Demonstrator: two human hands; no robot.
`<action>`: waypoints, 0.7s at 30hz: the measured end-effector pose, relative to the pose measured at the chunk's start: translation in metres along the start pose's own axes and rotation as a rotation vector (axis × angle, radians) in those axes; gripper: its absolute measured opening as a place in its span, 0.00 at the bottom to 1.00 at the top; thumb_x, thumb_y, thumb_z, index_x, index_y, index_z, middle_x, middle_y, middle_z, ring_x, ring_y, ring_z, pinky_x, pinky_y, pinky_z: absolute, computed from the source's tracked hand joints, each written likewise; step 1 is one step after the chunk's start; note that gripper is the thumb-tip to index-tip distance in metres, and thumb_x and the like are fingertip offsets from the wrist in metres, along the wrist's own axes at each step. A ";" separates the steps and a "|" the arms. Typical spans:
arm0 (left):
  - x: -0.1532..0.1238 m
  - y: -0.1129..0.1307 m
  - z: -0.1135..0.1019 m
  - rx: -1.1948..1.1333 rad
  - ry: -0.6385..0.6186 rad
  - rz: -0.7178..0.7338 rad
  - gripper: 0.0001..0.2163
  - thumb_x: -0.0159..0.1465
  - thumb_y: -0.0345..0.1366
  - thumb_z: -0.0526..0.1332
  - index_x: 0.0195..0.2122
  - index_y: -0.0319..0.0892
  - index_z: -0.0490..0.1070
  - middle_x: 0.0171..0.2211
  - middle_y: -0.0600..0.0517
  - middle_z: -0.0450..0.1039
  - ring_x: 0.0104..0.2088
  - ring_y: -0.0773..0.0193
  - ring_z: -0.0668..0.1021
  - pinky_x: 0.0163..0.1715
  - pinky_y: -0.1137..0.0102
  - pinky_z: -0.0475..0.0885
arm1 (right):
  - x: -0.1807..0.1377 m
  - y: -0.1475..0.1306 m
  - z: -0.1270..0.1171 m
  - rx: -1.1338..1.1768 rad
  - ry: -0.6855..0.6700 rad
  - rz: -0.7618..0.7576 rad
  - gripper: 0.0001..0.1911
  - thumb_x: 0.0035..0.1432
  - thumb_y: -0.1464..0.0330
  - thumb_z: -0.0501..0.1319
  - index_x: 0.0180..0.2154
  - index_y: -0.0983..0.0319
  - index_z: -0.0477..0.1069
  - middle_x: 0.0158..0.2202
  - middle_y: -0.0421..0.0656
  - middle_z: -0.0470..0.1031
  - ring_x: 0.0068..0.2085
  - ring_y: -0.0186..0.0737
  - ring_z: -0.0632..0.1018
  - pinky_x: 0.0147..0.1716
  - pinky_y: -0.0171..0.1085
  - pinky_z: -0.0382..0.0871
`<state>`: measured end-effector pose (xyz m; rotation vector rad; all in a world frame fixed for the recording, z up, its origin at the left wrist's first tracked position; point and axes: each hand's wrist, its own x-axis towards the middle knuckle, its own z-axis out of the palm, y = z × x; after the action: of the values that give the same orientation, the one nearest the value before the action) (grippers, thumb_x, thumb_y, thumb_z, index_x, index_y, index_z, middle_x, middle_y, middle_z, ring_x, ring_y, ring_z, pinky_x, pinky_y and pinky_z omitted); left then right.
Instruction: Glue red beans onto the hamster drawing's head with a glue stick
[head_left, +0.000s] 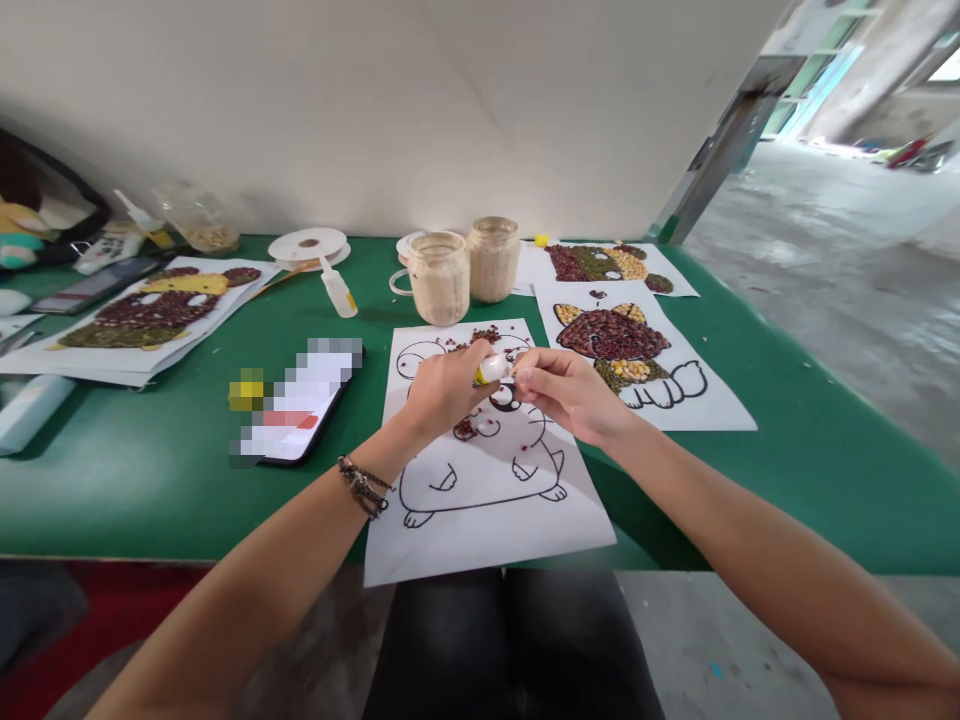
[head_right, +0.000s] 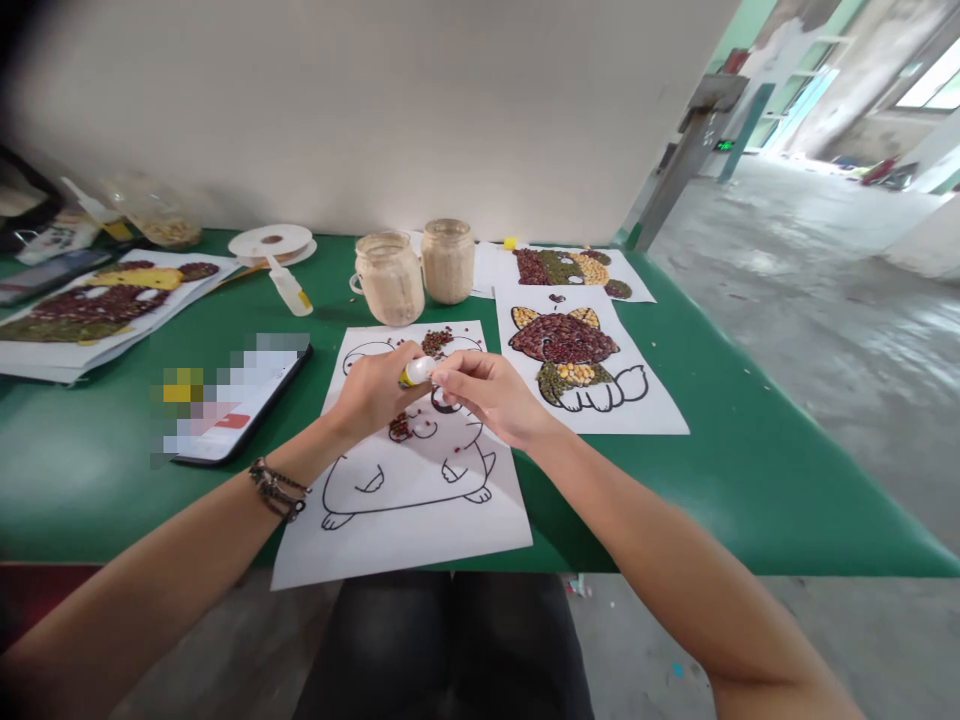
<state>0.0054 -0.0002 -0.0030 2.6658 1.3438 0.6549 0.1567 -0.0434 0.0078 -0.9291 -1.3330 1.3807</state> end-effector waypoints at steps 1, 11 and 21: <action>0.000 -0.001 0.000 0.003 0.004 -0.008 0.08 0.53 0.38 0.56 0.33 0.43 0.63 0.20 0.55 0.66 0.20 0.66 0.68 0.19 0.74 0.52 | 0.000 0.000 -0.001 0.019 0.012 0.008 0.12 0.43 0.62 0.62 0.20 0.62 0.64 0.19 0.35 0.62 0.22 0.26 0.63 0.22 0.31 0.60; 0.000 -0.001 0.003 -0.077 0.067 -0.039 0.07 0.51 0.37 0.56 0.30 0.42 0.64 0.19 0.54 0.65 0.20 0.67 0.65 0.19 0.73 0.53 | -0.035 -0.005 -0.073 -0.430 0.468 -0.087 0.08 0.42 0.63 0.62 0.25 0.61 0.69 0.21 0.37 0.66 0.22 0.29 0.66 0.22 0.32 0.63; 0.001 0.002 0.005 -0.080 0.010 -0.082 0.07 0.50 0.37 0.56 0.30 0.42 0.64 0.18 0.54 0.63 0.19 0.67 0.64 0.19 0.73 0.53 | -0.059 0.005 -0.107 -1.124 0.377 -0.154 0.06 0.48 0.66 0.57 0.23 0.62 0.68 0.24 0.42 0.70 0.23 0.33 0.68 0.25 0.34 0.63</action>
<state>0.0097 -0.0004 -0.0068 2.5340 1.3906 0.6978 0.2736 -0.0734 -0.0150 -1.6476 -1.8099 0.1990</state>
